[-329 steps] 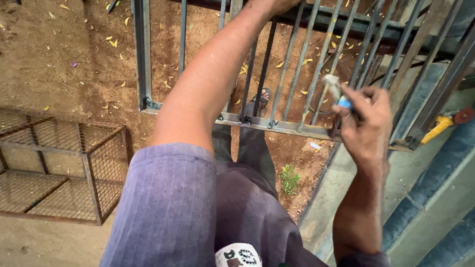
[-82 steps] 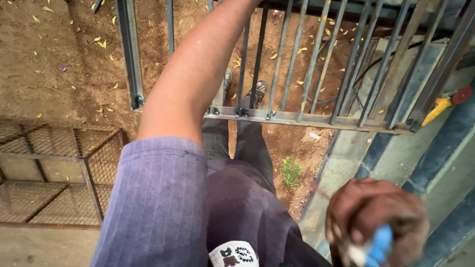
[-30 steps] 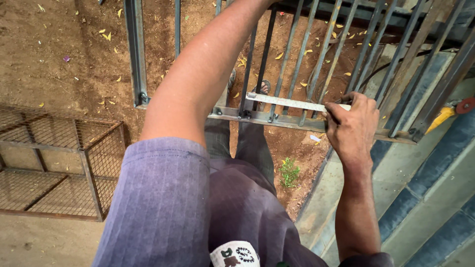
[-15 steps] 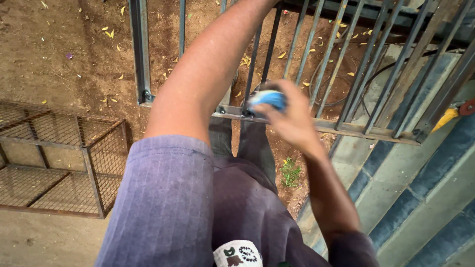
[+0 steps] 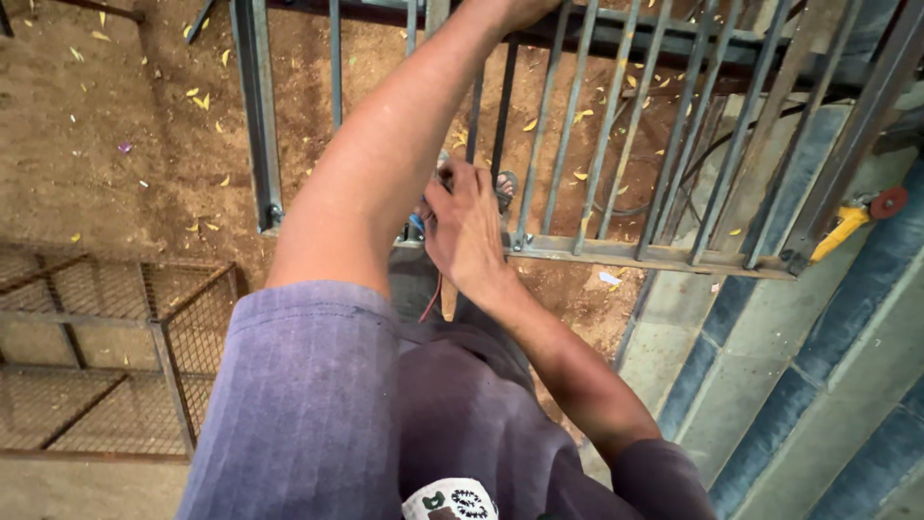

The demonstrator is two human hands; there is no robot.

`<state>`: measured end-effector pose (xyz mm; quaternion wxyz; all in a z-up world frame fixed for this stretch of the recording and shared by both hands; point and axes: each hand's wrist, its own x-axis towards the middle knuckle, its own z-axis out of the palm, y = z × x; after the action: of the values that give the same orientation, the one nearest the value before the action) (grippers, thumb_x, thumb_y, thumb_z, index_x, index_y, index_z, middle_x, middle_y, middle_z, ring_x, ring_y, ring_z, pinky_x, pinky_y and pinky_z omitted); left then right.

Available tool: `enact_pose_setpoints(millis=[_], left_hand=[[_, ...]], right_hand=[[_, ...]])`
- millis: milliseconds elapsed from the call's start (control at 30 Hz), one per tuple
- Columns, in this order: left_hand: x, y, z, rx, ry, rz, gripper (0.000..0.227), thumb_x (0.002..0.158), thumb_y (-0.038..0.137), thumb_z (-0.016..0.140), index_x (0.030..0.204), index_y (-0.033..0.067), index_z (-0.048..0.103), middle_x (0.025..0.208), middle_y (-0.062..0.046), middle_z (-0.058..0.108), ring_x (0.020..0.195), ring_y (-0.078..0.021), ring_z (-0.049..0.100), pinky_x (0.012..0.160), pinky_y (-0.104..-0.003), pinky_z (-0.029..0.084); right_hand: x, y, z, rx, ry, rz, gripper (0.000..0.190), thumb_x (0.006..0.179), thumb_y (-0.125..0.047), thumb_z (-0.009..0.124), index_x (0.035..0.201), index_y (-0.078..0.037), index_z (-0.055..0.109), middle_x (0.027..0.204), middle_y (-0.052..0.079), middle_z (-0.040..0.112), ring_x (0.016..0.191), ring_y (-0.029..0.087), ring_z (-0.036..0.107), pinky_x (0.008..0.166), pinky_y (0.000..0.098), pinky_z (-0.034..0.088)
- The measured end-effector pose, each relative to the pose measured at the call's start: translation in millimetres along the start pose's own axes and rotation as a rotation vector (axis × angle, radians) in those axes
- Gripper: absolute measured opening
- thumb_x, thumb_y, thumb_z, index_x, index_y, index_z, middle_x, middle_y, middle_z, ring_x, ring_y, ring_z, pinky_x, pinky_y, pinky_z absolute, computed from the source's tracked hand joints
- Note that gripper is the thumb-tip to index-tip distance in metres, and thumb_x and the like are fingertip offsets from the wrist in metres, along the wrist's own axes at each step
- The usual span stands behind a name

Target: The person welds metal bars onto a frame using a welding tool, then measures the distance between the bars with a tape measure. The person continues by welding additional points on the metal structure.

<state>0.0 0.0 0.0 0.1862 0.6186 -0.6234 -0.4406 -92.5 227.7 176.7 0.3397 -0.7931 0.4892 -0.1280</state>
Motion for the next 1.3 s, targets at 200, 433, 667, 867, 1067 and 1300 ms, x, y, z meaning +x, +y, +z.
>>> enact_pose_setpoints(millis=[200,433,667,867,1067,1300], left_hand=[[5,12,6,0.005,-0.016,-0.009,0.038,0.096,0.039,0.057,0.095,0.0053,0.073,0.076,-0.017,0.07,0.071,-0.0286,0.071,0.067,-0.045,0.055],[18,44,-12,0.095,0.064,-0.003,0.038,0.095,0.04,0.058,0.095,0.0054,0.073,0.076,-0.017,0.071,0.071,-0.0285,0.071,0.067,-0.045,0.055],[13,47,-19,0.069,0.0,-0.023,0.041,0.096,0.04,0.062,0.097,0.0004,0.071,0.078,-0.021,0.071,0.072,-0.0313,0.07,0.069,-0.049,0.054],[21,33,-9,0.055,0.007,-0.005,0.045,0.099,0.047,0.063,0.099,0.0025,0.071,0.073,-0.014,0.068,0.065,-0.0248,0.065,0.063,-0.045,0.051],[12,48,-10,0.016,0.014,-0.161,0.042,0.098,0.049,0.058,0.097,0.0091,0.072,0.067,-0.007,0.068,0.058,-0.0174,0.065,0.057,-0.041,0.052],[14,42,-9,0.052,0.003,-0.092,0.046,0.099,0.05,0.063,0.099,0.0059,0.074,0.071,-0.009,0.07,0.061,-0.0199,0.066,0.06,-0.043,0.052]], right_hand=[[-6,7,-32,0.255,0.128,-0.064,0.05,0.089,-0.012,0.078,0.135,-0.001,0.061,0.132,0.02,0.06,0.121,0.04,0.056,0.104,0.049,0.049],[-84,153,-132,-0.051,0.658,0.157,0.024,0.099,-0.015,0.078,0.118,-0.001,0.071,0.109,0.013,0.071,0.098,0.021,0.068,0.084,0.0346,0.058],[-130,482,-286,0.262,0.889,0.411,0.055,0.107,-0.022,0.075,0.152,-0.002,0.051,0.144,0.011,0.07,0.126,0.026,0.069,0.101,0.0373,0.054],[-61,544,-322,0.618,0.696,0.688,0.08,0.106,-0.042,0.082,0.162,-0.017,0.031,0.131,0.001,0.06,0.101,0.018,0.055,0.077,0.0355,0.049],[-25,552,-325,0.702,0.52,0.597,0.066,0.109,-0.043,0.074,0.161,-0.011,0.048,0.138,0.002,0.068,0.117,0.016,0.071,0.086,0.0371,0.053],[-19,571,-304,0.357,0.616,0.31,0.047,0.1,-0.01,0.075,0.14,0.002,0.054,0.132,0.014,0.073,0.104,0.02,0.067,0.086,0.0405,0.056]])
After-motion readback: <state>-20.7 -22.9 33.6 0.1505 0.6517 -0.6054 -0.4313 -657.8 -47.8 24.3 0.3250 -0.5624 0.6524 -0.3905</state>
